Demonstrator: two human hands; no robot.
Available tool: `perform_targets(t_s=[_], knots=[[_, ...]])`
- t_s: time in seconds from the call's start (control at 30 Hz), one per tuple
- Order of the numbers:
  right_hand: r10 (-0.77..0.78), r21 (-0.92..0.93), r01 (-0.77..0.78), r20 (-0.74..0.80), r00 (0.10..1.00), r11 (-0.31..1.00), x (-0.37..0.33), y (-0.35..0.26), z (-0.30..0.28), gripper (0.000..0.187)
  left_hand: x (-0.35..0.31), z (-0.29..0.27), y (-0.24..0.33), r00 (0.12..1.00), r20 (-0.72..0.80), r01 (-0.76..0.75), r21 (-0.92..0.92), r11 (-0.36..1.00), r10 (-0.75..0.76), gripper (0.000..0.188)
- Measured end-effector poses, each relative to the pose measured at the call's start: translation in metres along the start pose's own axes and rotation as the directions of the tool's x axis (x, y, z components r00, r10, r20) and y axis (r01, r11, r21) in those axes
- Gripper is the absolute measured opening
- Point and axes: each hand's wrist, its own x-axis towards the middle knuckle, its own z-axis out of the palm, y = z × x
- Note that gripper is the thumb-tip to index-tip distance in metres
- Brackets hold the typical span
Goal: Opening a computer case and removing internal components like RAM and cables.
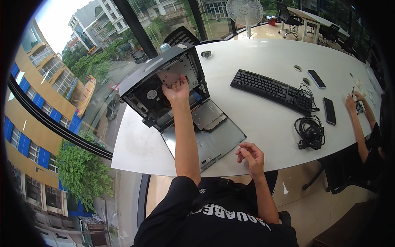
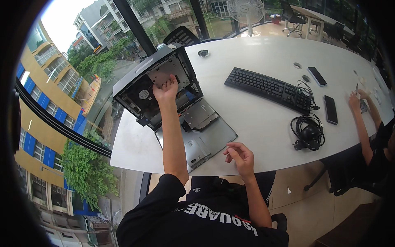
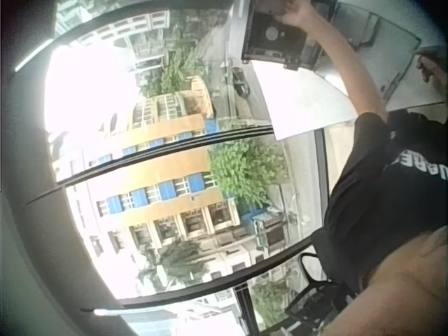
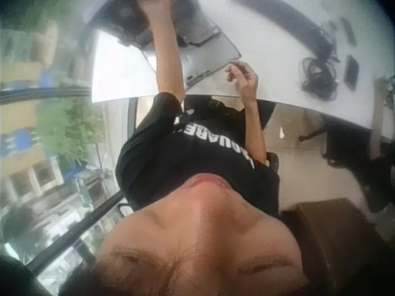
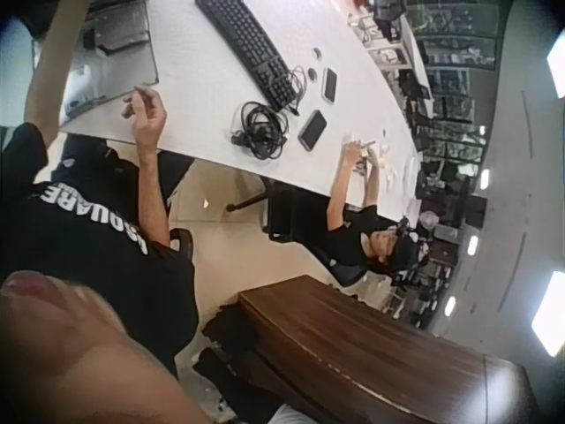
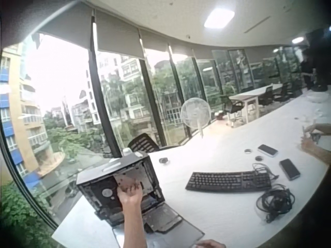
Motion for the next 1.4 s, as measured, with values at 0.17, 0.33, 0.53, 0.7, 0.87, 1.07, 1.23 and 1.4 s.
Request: perform_targets(t_s=[0.17,0.33,0.53,0.7,0.87,1.07,1.23,1.4], knots=[[-0.011,-0.016,0.011,-0.026,1.000,1.000,0.000,-0.001,0.000,0.021,-0.010,0.006,-0.004,0.993,-0.049,0.105,-0.057,0.993,-0.108,0.057],[0.015,-0.013,-0.016,-0.035,0.999,1.000,0.002,-0.004,0.002,0.021,-0.020,0.002,-0.002,0.999,-0.027,0.029,0.007,1.000,-0.029,0.060],[0.013,-0.010,-0.013,-0.046,0.999,1.000,0.001,-0.004,0.001,0.022,-0.014,0.002,-0.006,0.999,0.024,0.025,0.000,1.000,-0.025,0.062],[0.005,0.000,-0.005,-0.036,0.999,1.000,0.000,-0.002,0.001,0.022,-0.016,-0.003,-0.011,0.997,0.072,-0.038,0.016,0.999,0.037,0.066],[-0.005,0.015,0.006,-0.033,0.999,1.000,0.000,-0.002,0.001,0.022,-0.024,-0.011,-0.016,0.999,0.017,0.039,0.067,0.997,-0.040,0.068],[0.000,0.042,0.001,-0.027,1.000,0.999,0.000,-0.002,-0.003,0.022,-0.047,-0.035,-0.016,0.893,0.428,-0.446,0.808,0.384,0.137,0.066],[0.005,0.049,-0.006,0.011,1.000,0.999,-0.001,-0.002,-0.003,0.022,-0.060,-0.046,0.012,0.525,0.817,-0.713,0.271,-0.647,-0.237,0.042],[0.008,0.054,-0.008,0.014,1.000,0.999,0.000,-0.003,-0.004,0.022,-0.058,-0.040,0.003,0.423,0.812,-0.618,-0.066,-0.784,-0.403,0.046]])
